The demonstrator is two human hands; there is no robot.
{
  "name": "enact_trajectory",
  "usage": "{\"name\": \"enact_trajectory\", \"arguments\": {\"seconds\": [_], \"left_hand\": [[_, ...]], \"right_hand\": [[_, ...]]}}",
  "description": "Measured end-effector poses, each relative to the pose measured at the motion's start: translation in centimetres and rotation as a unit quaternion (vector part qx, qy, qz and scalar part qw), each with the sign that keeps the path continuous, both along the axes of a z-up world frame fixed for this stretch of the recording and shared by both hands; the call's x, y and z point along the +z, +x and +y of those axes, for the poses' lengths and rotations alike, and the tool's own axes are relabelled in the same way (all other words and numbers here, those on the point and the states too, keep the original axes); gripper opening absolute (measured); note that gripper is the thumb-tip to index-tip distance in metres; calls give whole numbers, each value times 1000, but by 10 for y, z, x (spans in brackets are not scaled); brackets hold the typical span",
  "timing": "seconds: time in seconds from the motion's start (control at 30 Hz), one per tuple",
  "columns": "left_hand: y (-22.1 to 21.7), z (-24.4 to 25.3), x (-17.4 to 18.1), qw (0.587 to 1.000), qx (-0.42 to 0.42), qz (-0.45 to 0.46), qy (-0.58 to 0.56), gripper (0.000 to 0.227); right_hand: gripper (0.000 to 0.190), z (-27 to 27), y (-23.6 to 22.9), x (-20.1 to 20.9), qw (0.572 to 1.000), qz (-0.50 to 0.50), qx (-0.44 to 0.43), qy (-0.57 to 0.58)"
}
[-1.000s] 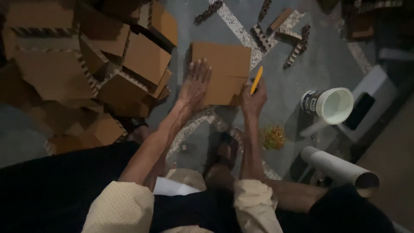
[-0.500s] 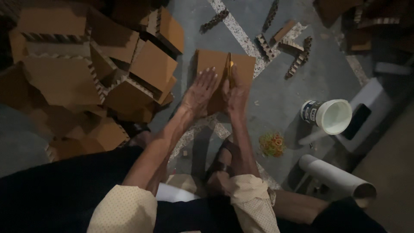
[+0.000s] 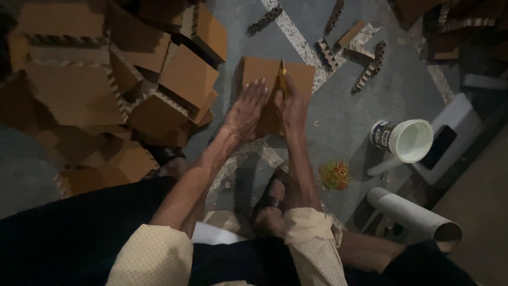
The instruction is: The person sits on the floor and uses a yellow utility knife to cut rectangular pieces of corrugated cardboard. They repeatedly slice along the center of each piece, separate the halves, and set them aside.
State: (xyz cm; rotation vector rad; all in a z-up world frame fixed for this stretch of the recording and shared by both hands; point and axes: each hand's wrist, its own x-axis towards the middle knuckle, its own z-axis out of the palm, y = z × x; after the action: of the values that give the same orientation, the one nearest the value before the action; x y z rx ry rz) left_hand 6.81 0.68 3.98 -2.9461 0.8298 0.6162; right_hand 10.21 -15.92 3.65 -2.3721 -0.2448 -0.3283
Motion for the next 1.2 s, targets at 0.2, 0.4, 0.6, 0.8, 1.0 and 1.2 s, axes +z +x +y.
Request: {"name": "enact_trajectory", "arguments": {"seconds": [0.2, 0.4, 0.6, 0.8, 1.0, 1.2], "left_hand": [[-1, -1, -3, 997, -25, -45, 59, 130], [-4, -2, -10, 998, 16, -65, -21, 118], [-9, -5, -53, 982, 22, -169, -78, 93], [-13, -4, -79, 977, 11, -206, -58, 81], [-7, -4, -36, 994, -5, -105, -34, 105], [-4, -1, -17, 989, 35, -44, -136, 117]], "right_hand": [[43, -4, 3, 0, 949, 270, -96, 131], [38, -5, -59, 25, 994, 4, 18, -103], [42, 5, -133, 67, 946, 290, -92, -112], [51, 20, -197, 45, 946, 282, -137, 77], [55, 23, -219, 11, 934, 285, -162, 143], [28, 11, -205, 66, 929, 318, -186, -41]]}}
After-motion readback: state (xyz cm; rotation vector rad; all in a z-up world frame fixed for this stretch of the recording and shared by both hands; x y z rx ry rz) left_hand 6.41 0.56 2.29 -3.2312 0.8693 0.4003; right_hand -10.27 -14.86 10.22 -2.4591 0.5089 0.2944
